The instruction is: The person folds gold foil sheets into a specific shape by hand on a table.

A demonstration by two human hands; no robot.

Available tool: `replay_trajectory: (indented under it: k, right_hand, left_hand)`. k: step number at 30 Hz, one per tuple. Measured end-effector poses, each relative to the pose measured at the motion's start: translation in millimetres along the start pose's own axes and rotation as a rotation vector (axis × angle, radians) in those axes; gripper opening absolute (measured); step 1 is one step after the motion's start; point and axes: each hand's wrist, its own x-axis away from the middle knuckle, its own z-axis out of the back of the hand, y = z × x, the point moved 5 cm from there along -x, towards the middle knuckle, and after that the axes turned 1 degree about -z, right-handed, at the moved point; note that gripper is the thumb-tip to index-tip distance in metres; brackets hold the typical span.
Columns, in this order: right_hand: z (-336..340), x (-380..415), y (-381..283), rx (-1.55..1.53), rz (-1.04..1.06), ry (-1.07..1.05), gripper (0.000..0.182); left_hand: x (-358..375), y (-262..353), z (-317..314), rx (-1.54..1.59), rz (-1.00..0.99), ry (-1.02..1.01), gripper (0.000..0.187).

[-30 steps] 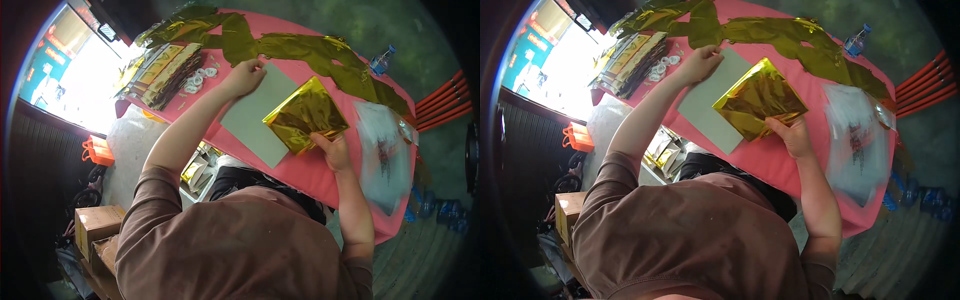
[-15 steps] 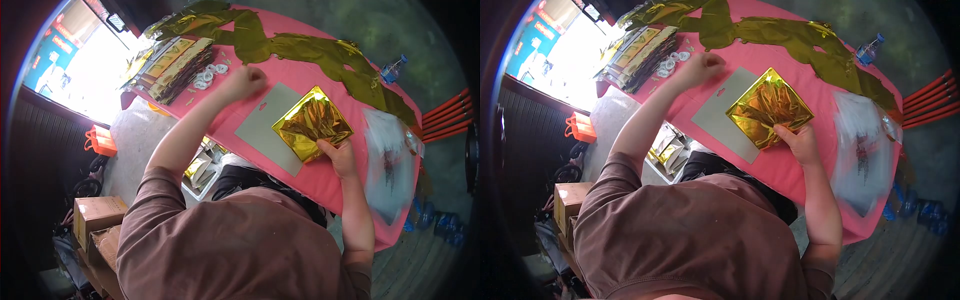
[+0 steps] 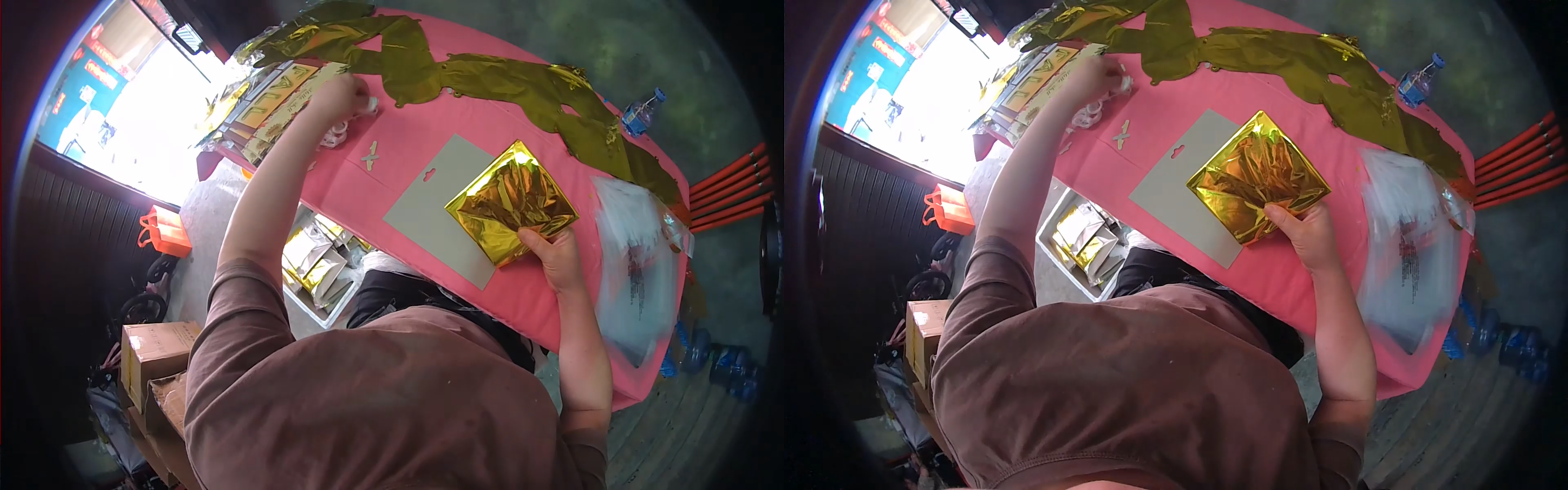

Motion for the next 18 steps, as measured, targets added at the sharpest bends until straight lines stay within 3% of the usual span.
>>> replay_trajectory:
  k: [2,3,9,15,18]
  right_hand:
    - [-1,0,0,0.008,0.005,-0.018,0.025]
    - [-1,-1,0,0.006,0.005,-0.019,0.025]
    - [0,0,2,0.017,0.010,-0.022,0.023]
    - [-5,1,-6,0.010,0.060,0.003,0.019]
    - [-3,1,-3,0.010,0.036,0.000,0.019]
  left_hand:
    - [4,-7,15,0.489,0.043,0.105,0.016]
    - [3,-8,23,0.307,-0.009,0.156,0.017]
    - [3,-25,37,0.384,0.079,0.264,0.020]
    - [3,-24,38,0.643,0.078,0.259,0.020]
    - [5,-11,38,0.444,0.111,0.171,0.019]
